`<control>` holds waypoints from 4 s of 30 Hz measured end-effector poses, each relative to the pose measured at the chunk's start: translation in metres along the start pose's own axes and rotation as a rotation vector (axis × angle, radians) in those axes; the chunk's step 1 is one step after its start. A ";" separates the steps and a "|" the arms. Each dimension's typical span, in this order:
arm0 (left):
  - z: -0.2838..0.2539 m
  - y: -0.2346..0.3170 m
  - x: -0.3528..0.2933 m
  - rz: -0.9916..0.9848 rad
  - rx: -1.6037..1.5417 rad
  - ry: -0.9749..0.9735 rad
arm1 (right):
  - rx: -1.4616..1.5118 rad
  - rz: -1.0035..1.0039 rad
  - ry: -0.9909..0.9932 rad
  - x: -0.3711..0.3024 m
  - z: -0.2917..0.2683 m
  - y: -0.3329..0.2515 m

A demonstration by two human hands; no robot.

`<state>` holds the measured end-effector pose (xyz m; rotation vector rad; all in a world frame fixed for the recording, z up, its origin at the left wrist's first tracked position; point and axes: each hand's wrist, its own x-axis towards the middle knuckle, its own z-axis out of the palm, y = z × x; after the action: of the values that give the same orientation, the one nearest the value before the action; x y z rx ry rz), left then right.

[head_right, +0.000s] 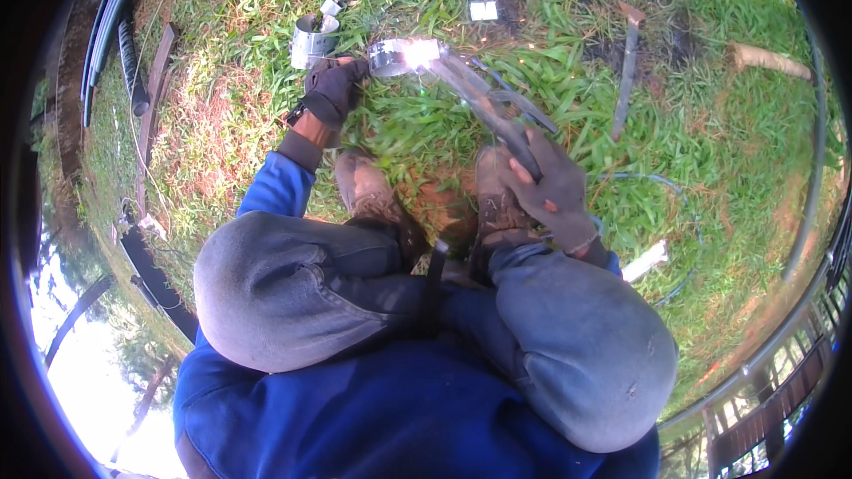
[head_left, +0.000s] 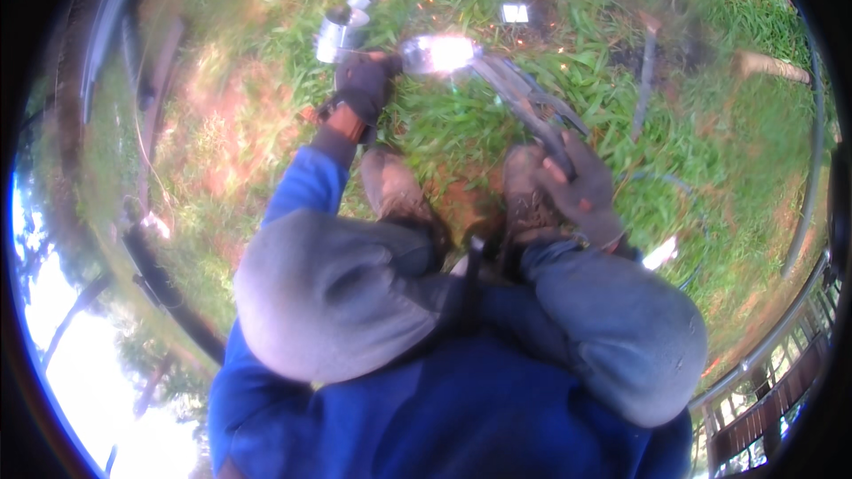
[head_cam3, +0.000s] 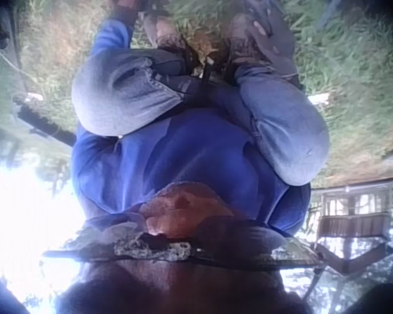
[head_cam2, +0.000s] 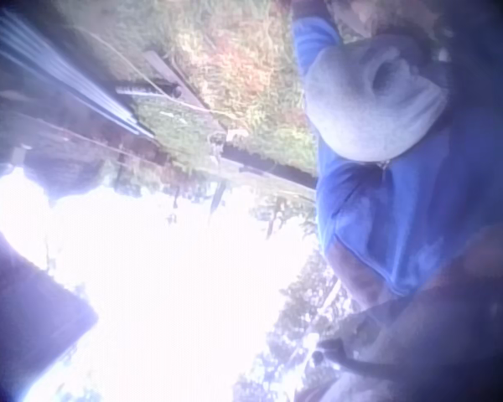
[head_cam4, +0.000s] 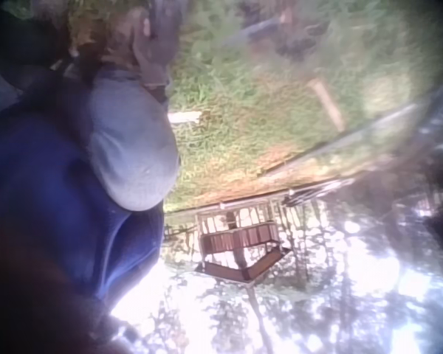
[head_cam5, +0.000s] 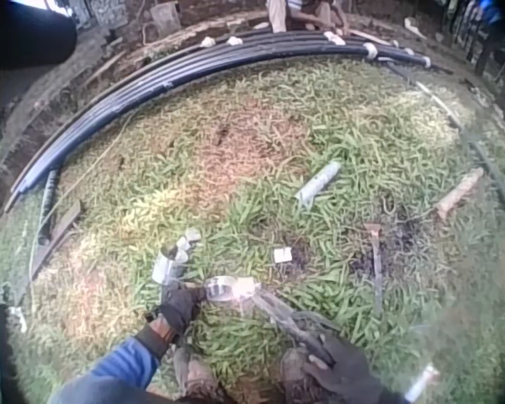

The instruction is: The person welds metal pieces and rings together on the grass using a welding electrode holder.

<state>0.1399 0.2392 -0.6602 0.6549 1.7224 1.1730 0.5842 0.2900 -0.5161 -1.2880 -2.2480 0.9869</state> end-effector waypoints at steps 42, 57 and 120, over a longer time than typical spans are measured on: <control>-0.009 -0.040 0.018 0.168 0.224 -0.025 | 0.033 0.029 -0.024 -0.002 0.003 0.004; -0.027 -0.042 0.024 0.362 0.723 -0.162 | -0.019 0.024 -0.001 -0.006 -0.004 0.006; -0.002 0.020 0.009 0.186 1.521 -0.266 | -0.004 0.099 -0.172 0.003 -0.002 0.007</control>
<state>0.1324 0.2539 -0.6454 1.7474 2.1031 -0.3770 0.5879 0.2956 -0.5198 -1.3755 -2.3321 1.1706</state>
